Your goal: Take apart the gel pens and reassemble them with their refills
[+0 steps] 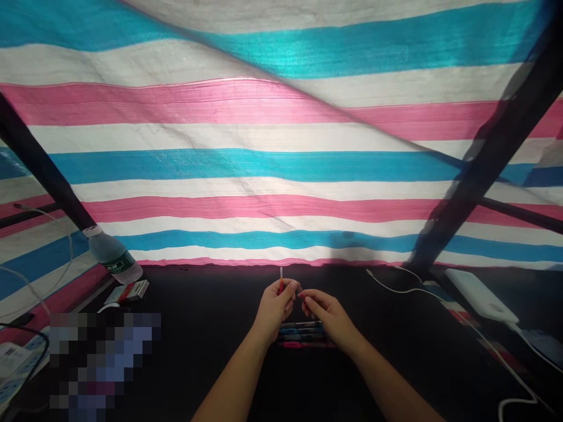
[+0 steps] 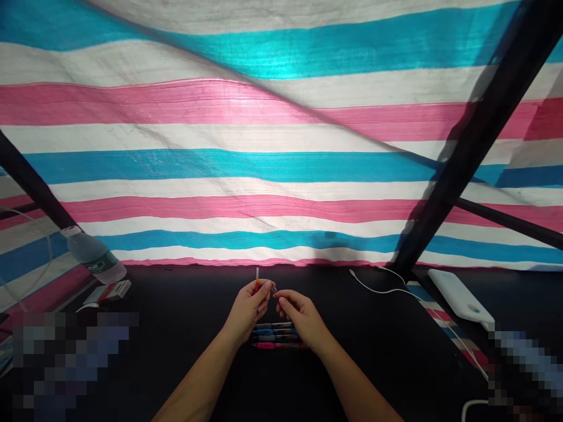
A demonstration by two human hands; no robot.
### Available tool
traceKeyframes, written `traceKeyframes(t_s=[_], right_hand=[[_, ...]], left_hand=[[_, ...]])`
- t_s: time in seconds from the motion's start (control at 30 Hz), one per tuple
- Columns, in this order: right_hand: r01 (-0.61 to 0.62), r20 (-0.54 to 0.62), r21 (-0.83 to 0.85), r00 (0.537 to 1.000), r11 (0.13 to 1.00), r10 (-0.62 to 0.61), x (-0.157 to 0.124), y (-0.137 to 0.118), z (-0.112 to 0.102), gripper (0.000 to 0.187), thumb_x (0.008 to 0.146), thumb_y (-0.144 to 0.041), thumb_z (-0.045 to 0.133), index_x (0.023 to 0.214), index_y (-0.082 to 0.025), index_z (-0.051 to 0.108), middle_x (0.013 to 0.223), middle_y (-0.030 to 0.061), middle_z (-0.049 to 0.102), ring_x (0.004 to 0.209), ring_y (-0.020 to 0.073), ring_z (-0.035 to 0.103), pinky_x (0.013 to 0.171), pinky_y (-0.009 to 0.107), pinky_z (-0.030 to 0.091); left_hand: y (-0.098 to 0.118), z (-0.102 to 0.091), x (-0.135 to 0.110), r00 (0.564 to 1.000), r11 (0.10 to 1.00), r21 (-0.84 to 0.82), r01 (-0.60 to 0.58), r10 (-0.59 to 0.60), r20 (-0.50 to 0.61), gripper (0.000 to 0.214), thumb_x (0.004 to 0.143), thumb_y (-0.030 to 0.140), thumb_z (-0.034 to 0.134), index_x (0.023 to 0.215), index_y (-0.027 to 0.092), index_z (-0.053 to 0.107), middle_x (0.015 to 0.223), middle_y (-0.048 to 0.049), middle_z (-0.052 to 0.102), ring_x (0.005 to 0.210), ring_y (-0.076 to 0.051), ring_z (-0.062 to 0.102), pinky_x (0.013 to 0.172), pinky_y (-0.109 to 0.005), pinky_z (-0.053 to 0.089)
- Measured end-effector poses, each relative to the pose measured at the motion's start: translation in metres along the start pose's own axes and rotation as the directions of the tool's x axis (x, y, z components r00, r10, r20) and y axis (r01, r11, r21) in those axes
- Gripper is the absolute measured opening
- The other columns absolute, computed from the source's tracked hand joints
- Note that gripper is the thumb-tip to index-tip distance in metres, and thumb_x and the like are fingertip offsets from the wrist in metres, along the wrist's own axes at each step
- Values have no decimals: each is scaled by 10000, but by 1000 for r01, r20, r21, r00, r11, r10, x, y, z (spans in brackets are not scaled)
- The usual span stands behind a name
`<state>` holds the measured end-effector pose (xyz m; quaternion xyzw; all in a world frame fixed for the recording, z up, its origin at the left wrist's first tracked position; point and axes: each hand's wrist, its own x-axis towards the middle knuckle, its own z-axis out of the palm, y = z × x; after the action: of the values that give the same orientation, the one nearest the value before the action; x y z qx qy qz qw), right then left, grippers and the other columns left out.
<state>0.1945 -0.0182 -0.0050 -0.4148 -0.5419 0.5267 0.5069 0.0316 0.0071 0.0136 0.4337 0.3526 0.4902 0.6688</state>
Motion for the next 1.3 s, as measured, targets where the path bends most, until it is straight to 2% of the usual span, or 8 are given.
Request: traceKeyframes(t_s=[0.17,0.3,0.5,0.67,0.83,0.93,1.03,1.3], right_hand=[[71,-54,80,996,994,-67,-2,-3,-1,342,850,-539,746,972,-220,728,905,63,720,875,241,656,835,378,511],[68,-96,232,994,970,-46,1,1,-2,284,834,-466,758,990,-249,660,922,40,683,862,230,643,846,385,499],[78,-176,310,984,947,-23,9,2,-6,284,807,-468,681,730,-239,530,687,-19,470,612,170,430,637,330,432],[98,-205,177,977,979,-61,9,5,-11,548,945,-605,509,562,-247,349,596,-36,327,584,165,331,598,320,369],[180,-367,-46,912,983,-184,2,8,-12,317,928,-558,593,909,-244,637,705,-27,457,615,167,413,555,281,342],[234,-290,-291,902,928,-318,-2,4,-12,301,971,-492,558,1121,-268,692,872,34,576,758,209,529,636,309,422],[283,-161,-469,904,836,-397,-2,0,-13,253,961,-440,603,1074,-276,758,978,75,602,837,240,566,679,340,455],[332,57,-574,928,749,-368,-1,-2,-14,208,988,-402,603,965,-330,797,855,63,674,870,275,558,779,408,447]], left_hand=[[0,1,3,1000,995,-96,18,-18,0,420,801,509,732,970,124,722,677,54,426,482,-42,277,440,-207,157],[-5,-3,7,1000,986,-168,22,-23,1,391,768,356,651,1049,100,745,755,12,461,587,-88,398,509,-226,290],[-5,-13,7,989,931,335,-143,146,18,392,857,350,656,1196,167,731,802,-2,524,719,-145,508,674,-272,395],[3,-14,2,948,762,575,-297,308,82,263,861,298,680,1093,213,769,902,-26,598,800,-182,561,726,-292,427],[5,-14,-3,920,641,689,-339,378,101,119,830,265,746,945,240,765,889,-39,711,863,-231,593,799,-324,426],[6,-12,-6,890,533,750,-391,428,159,67,836,287,763,896,277,791,905,-43,733,906,-253,581,877,-362,392],[8,-10,-7,863,480,772,-416,476,169,72,845,314,767,898,297,813,923,-54,727,905,-256,573,914,-387,372],[2,-7,-4,903,742,569,-353,430,0,371,713,259,867,1061,247,740,928,-54,750,923,-255,649,905,-383,470]])
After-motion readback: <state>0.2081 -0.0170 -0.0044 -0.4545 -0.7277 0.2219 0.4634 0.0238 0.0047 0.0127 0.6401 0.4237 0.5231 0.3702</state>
